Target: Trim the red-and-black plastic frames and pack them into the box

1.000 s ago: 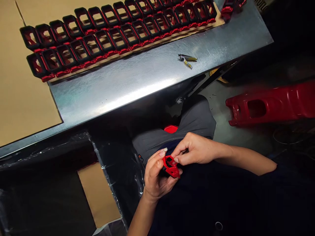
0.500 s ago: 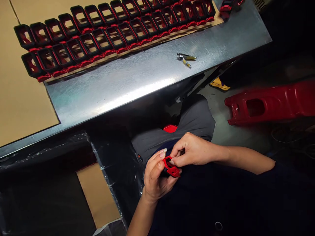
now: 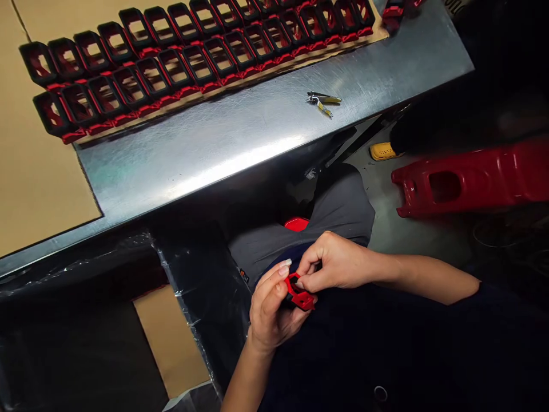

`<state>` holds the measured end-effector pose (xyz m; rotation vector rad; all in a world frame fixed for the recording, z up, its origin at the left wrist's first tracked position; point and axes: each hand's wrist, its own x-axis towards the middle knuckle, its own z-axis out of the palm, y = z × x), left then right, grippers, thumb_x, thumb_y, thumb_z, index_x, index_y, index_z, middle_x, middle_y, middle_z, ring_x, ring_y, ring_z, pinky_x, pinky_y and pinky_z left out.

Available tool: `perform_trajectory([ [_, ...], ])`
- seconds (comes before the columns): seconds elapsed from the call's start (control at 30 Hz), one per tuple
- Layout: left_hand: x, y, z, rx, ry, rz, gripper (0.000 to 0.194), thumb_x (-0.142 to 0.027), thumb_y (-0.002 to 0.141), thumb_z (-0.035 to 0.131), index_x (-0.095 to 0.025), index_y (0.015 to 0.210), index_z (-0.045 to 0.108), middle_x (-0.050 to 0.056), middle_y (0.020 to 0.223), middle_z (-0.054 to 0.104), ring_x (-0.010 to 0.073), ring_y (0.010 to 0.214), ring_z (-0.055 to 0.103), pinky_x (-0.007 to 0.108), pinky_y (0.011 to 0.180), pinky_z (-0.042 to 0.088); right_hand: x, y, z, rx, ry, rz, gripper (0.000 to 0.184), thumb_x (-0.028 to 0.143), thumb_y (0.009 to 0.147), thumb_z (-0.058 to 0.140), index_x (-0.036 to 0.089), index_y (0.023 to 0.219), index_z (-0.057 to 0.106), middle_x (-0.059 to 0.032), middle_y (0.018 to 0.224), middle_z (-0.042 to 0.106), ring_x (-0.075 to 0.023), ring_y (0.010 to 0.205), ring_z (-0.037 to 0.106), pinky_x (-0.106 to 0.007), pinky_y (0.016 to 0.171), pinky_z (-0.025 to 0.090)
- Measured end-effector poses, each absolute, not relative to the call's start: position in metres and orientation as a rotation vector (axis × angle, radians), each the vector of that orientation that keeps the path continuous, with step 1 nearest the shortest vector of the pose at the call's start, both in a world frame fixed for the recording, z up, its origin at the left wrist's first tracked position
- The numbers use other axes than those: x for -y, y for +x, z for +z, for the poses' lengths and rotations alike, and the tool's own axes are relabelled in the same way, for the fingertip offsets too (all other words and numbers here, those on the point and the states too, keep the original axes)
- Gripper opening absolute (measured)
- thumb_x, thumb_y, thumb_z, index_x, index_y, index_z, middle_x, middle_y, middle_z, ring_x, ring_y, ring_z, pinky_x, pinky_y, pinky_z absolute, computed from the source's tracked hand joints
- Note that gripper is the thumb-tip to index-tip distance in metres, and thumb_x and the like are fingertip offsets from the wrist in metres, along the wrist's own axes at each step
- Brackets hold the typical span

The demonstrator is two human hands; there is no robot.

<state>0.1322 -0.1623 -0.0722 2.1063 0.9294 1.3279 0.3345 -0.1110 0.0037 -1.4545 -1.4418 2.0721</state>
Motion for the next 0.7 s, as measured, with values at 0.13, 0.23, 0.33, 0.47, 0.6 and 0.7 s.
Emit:
perform_trajectory([
  [0.13, 0.163, 0.132, -0.072, -0.972, 2.105, 1.314, 0.083, -0.031, 0.080, 0.083, -0.023, 0.151, 0.040, 0.012, 0.121, 0.068, 0.0270, 0.110, 0.072, 0.046, 0.090, 0.064, 0.111, 0.332, 0.005, 1.452, -1.467, 2.061, 0.013, 0.019, 0.077, 0.068, 0.011, 0.075, 0.078, -0.0021, 0.064, 0.073, -0.0126, 0.061, 0.065, -0.017, 0.052, 0.041],
  [0.23, 0.164, 0.131, -0.069, -0.992, 2.063, 1.316, 0.084, -0.034, 0.081, 0.082, -0.024, 0.152, 0.039, 0.012, 0.121, 0.068, 0.0269, 0.109, 0.072, 0.046, 0.088, 0.065, 0.106, 0.339, 0.002, 1.514, -1.310, 2.089, 0.019, 0.021, 0.080, 0.065, 0.010, 0.081, 0.080, -0.0009, 0.063, 0.070, -0.0094, 0.057, 0.058, -0.017, 0.051, 0.038],
  [0.33, 0.164, 0.129, -0.068, -1.008, 2.021, 1.328, 0.085, -0.037, 0.080, 0.082, -0.024, 0.152, 0.039, 0.013, 0.122, 0.067, 0.0274, 0.109, 0.072, 0.046, 0.089, 0.064, 0.103, 0.347, 0.000, 1.504, -1.127, 2.191, 0.025, 0.024, 0.083, 0.061, 0.009, 0.090, 0.080, 0.0006, 0.062, 0.067, -0.0076, 0.053, 0.053, -0.017, 0.050, 0.036],
  [0.47, 0.163, 0.132, -0.070, -0.993, 2.004, 1.339, 0.085, -0.038, 0.079, 0.083, -0.025, 0.152, 0.039, 0.012, 0.121, 0.067, 0.0271, 0.108, 0.072, 0.046, 0.088, 0.064, 0.106, 0.340, 0.006, 1.405, -1.206, 2.238, 0.025, 0.025, 0.078, 0.067, 0.011, 0.097, 0.078, -0.0033, 0.074, 0.075, -0.0131, 0.065, 0.067, -0.020, 0.061, 0.046],
  [0.6, 0.168, 0.139, -0.073, -1.001, 1.952, 1.356, 0.084, -0.034, 0.077, 0.085, -0.023, 0.150, 0.043, 0.013, 0.122, 0.066, 0.0273, 0.108, 0.071, 0.046, 0.089, 0.064, 0.104, 0.334, 0.002, 1.491, -1.485, 1.963, 0.017, 0.031, 0.076, 0.071, 0.016, 0.078, 0.077, -0.0009, 0.063, 0.072, -0.0136, 0.057, 0.066, -0.020, 0.053, 0.043],
  [0.7, 0.170, 0.126, -0.073, -1.114, 1.688, 1.441, 0.077, -0.044, 0.076, 0.083, -0.026, 0.143, 0.050, 0.011, 0.120, 0.064, 0.0271, 0.105, 0.071, 0.047, 0.088, 0.063, 0.097, 0.354, -0.017, 1.354, -1.696, 1.726, 0.027, 0.043, 0.079, 0.066, 0.018, 0.084, 0.076, -0.0019, 0.067, 0.074, -0.0164, 0.061, 0.068, -0.023, 0.056, 0.046],
])
